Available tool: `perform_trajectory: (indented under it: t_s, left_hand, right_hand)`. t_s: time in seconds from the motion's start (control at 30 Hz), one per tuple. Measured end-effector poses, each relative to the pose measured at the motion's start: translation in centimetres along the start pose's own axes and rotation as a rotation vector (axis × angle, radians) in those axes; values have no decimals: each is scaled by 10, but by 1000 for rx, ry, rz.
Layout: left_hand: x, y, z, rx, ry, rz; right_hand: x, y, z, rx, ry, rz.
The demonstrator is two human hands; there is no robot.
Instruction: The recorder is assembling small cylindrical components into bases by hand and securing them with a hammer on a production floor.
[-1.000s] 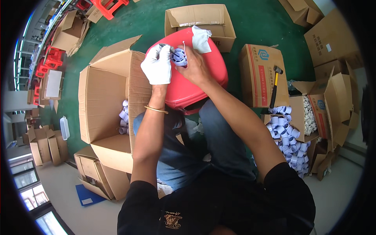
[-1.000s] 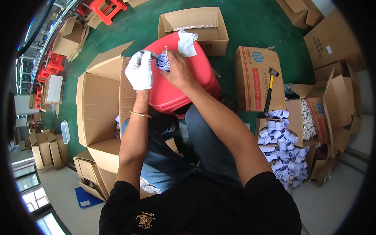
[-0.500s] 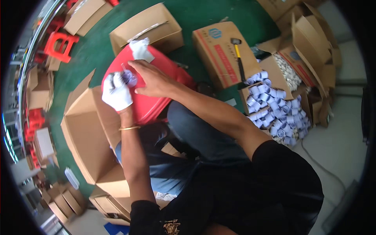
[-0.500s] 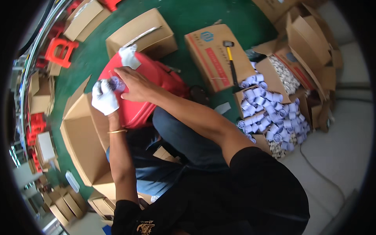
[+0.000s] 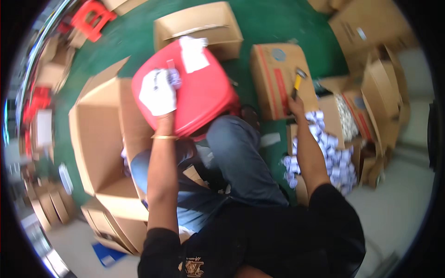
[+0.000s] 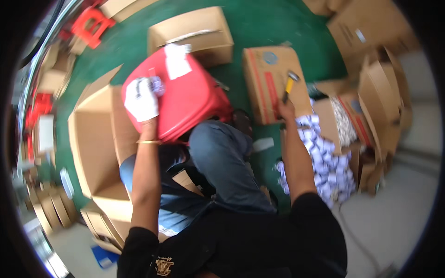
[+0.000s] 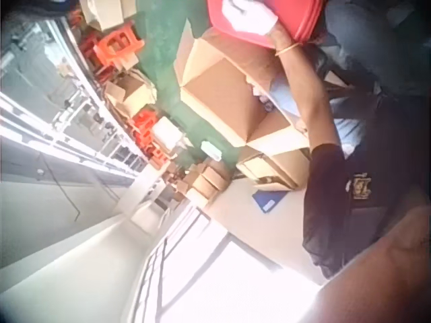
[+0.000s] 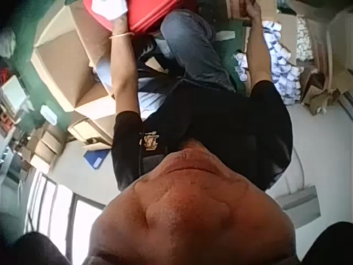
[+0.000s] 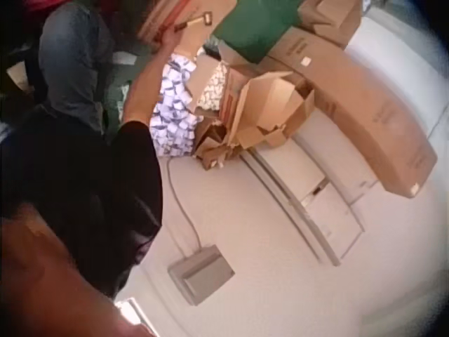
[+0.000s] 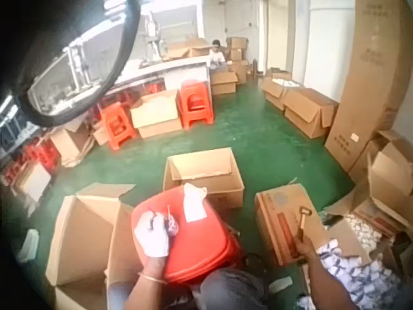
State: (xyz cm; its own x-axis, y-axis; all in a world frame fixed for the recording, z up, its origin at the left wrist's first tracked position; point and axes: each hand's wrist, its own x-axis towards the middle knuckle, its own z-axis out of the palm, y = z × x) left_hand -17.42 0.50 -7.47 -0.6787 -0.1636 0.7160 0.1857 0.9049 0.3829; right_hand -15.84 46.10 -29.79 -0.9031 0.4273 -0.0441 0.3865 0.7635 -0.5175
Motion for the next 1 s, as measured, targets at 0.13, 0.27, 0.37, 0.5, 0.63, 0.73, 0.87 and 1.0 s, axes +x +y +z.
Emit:
perform_trajectory:
  t_s: [0.13, 0.27, 0.37, 0.5, 0.63, 0.73, 0.87, 1.0]
  left_hand:
    - [-8, -3, 12, -423, 57, -369]
    - [-11, 4, 13, -570, 39, -460]
    - [-10, -1, 10, -541, 95, -394]
    - [-5, 3, 15, -547, 132, -369]
    - [-5, 2, 16, -529, 142, -367]
    - [-6, -1, 14, -495, 152, -284]
    - [-6, 1, 18, -351, 127, -180]
    - [-13, 4, 21, -356, 98, -199]
  right_hand:
    - [-30, -73, -67, 851, -566, 404]
    - [-106, -137, -133, 523, -411, -245]
    - [-137, -243, -172, 427, -498, -594]
    - [-136, -321, -180, 310, -559, -785]
    - [-133, -359, -220, 444, -206, -1121]
    - [-147, -367, -228, 491, -34, -1159]
    - [-133, -345, -218, 37, -302, -996]
    - [-125, -321, -228, 93, -288, -882]
